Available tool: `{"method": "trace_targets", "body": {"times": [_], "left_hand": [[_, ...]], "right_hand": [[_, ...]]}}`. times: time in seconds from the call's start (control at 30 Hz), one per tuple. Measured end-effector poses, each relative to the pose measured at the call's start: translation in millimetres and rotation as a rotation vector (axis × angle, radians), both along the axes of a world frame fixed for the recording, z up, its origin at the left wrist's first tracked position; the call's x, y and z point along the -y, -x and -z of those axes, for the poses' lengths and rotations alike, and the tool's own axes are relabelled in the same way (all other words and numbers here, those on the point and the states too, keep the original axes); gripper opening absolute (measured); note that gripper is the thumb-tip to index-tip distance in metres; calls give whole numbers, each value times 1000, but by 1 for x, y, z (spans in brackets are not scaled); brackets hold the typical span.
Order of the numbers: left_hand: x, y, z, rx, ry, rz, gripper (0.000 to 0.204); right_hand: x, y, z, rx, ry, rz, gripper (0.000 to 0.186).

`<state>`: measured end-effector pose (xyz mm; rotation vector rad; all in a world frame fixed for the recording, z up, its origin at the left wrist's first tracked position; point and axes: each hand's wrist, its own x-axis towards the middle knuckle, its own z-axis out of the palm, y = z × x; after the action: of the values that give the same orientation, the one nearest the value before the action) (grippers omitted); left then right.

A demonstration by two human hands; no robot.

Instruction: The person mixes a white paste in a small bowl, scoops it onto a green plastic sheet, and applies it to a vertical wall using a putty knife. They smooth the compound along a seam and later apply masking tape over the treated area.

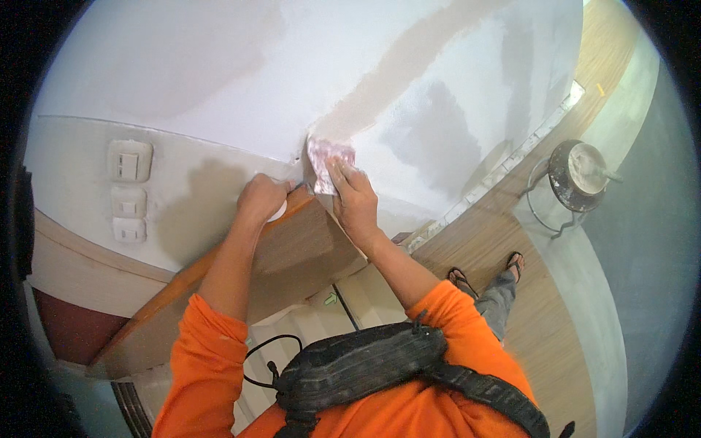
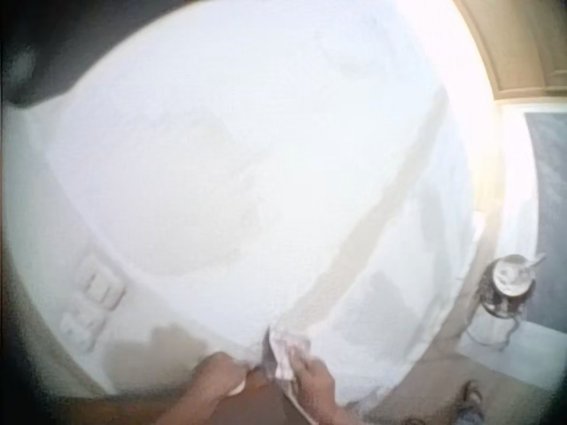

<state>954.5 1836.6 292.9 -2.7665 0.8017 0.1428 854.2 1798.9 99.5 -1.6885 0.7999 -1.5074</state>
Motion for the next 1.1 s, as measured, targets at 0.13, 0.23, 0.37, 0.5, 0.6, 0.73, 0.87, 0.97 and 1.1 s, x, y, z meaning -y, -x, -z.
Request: {"method": "trace_targets", "body": {"times": [0.13, 0.23, 0.37, 0.5, 0.6, 0.73, 0.87, 0.97, 1.1], "left_hand": [[1, -1, -3, -70, -42, -24, 55], [6, 1, -3, -93, -134, -11, 56], [9, -11, 1, -162, -198, -17, 56], [17, -9, 2, -129, -289, -13, 54], [18, -4, 0, -107, -289, -25, 54], [10, 1, 3, -68, -223, -6, 54], [13, 9, 6, 48, -183, -4, 53], [-5, -22, 19, -16, -290, 137, 54], [10, -6, 13, 0, -114, 48, 51]], "right_hand": [[24, 39, -5, 170, -334, -129, 24], [40, 60, -14, 286, -313, -209, 26], [28, 46, -7, 81, 176, 88, 43], [34, 31, -8, 149, 300, 131, 54], [50, 45, 11, 106, 436, 160, 56], [64, 41, 43, -42, 545, 0, 53], [52, 8, 62, 124, 357, 26, 55], [25, -24, 59, 62, 414, 93, 58], [32, -56, 70, 24, 442, 164, 64]]}}
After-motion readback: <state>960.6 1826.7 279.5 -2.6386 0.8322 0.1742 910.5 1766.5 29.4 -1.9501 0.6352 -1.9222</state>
